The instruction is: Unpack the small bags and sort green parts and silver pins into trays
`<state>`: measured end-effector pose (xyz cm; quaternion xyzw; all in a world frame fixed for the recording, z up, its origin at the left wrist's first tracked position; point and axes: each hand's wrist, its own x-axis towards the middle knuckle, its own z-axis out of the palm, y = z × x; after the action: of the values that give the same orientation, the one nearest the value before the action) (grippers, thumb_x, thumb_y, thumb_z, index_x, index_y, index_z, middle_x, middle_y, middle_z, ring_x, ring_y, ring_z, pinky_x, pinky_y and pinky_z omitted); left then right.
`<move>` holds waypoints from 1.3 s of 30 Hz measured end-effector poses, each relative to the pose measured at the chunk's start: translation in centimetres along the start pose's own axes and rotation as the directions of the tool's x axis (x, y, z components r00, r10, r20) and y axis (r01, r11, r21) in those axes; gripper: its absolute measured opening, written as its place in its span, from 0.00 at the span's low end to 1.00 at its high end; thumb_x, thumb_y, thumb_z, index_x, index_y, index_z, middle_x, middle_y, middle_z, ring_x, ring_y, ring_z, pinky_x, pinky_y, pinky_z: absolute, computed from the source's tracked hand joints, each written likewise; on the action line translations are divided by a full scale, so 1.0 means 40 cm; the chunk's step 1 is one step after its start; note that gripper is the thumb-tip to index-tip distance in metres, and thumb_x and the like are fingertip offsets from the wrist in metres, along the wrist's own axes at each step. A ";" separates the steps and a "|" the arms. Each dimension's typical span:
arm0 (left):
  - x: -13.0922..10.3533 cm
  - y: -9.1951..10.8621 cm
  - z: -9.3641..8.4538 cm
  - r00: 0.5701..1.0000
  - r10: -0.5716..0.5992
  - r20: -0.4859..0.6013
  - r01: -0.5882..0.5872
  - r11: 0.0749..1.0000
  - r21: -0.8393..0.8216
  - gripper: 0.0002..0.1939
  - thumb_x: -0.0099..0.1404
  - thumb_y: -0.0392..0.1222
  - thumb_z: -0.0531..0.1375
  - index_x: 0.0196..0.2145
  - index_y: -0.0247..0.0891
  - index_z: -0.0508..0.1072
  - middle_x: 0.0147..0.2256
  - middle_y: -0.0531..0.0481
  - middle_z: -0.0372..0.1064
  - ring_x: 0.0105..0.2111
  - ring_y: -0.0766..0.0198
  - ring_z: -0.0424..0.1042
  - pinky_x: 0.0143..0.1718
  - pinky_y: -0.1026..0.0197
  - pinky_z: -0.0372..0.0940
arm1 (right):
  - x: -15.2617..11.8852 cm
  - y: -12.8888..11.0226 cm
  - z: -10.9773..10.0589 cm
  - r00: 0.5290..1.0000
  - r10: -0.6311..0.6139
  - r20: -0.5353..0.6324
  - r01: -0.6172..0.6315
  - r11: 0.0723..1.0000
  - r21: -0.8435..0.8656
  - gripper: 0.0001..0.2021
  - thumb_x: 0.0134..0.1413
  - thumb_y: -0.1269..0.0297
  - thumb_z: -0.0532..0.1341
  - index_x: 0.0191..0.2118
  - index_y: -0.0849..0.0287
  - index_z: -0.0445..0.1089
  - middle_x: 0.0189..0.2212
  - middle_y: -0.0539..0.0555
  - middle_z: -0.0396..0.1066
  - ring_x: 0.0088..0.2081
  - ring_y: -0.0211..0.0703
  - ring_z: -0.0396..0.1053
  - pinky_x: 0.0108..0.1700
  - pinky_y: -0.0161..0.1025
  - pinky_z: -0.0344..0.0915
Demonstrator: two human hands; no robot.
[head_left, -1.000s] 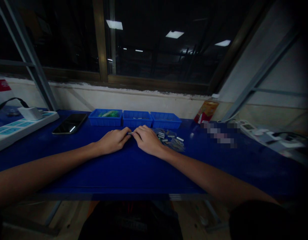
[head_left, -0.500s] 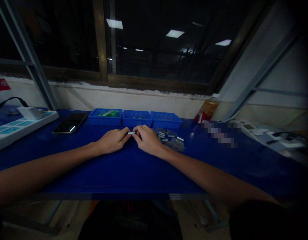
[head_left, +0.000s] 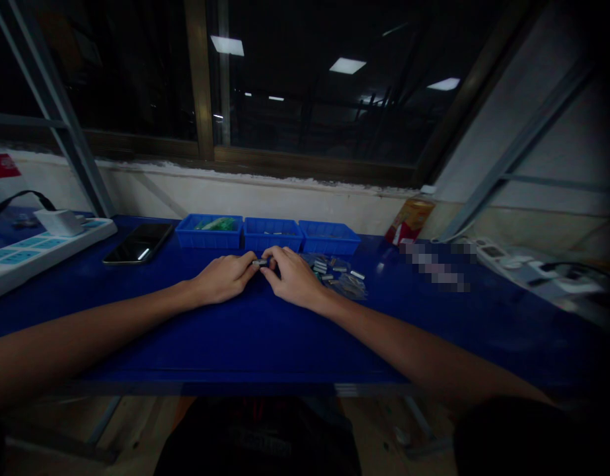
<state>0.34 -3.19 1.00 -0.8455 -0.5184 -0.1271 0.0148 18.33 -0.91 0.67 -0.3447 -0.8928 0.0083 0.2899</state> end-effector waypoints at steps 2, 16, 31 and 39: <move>-0.001 0.001 -0.001 1.000 0.005 0.002 -0.005 1.000 -0.003 0.18 0.68 0.49 0.39 0.39 0.36 0.63 0.28 0.46 0.69 0.28 0.58 0.71 0.28 0.59 0.61 | 0.000 0.002 0.000 1.000 -0.016 0.005 0.016 1.000 0.004 0.05 0.54 0.68 0.55 0.38 0.59 0.62 0.31 0.52 0.67 0.36 0.40 0.62 0.39 0.37 0.57; -0.002 -0.002 0.004 0.999 0.020 -0.035 -0.022 0.996 -0.081 0.14 0.68 0.47 0.42 0.43 0.38 0.61 0.30 0.48 0.70 0.31 0.58 0.72 0.30 0.59 0.62 | 0.002 -0.002 0.000 1.000 -0.022 0.023 0.023 0.999 -0.034 0.09 0.59 0.62 0.51 0.35 0.60 0.64 0.30 0.53 0.68 0.35 0.40 0.61 0.38 0.38 0.57; -0.001 -0.001 0.003 0.999 0.014 -0.033 -0.016 0.997 -0.078 0.18 0.69 0.47 0.40 0.39 0.37 0.64 0.28 0.49 0.69 0.28 0.60 0.70 0.30 0.60 0.62 | 0.002 0.002 0.001 1.000 -0.018 -0.011 0.018 1.000 -0.026 0.07 0.58 0.65 0.52 0.37 0.61 0.64 0.31 0.53 0.68 0.35 0.40 0.62 0.38 0.37 0.57; -0.002 0.000 0.004 0.999 0.011 -0.048 -0.017 0.992 -0.125 0.15 0.68 0.46 0.43 0.44 0.38 0.62 0.30 0.48 0.70 0.30 0.59 0.71 0.31 0.59 0.61 | 0.005 0.003 0.003 1.000 0.006 0.002 -0.006 0.999 -0.053 0.11 0.60 0.64 0.49 0.32 0.60 0.65 0.30 0.54 0.70 0.35 0.40 0.63 0.38 0.37 0.57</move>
<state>0.33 -3.24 0.84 -0.8452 -0.5028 -0.1793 -0.0254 18.23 -0.65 0.64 -0.3547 -0.8921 -0.0142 0.2796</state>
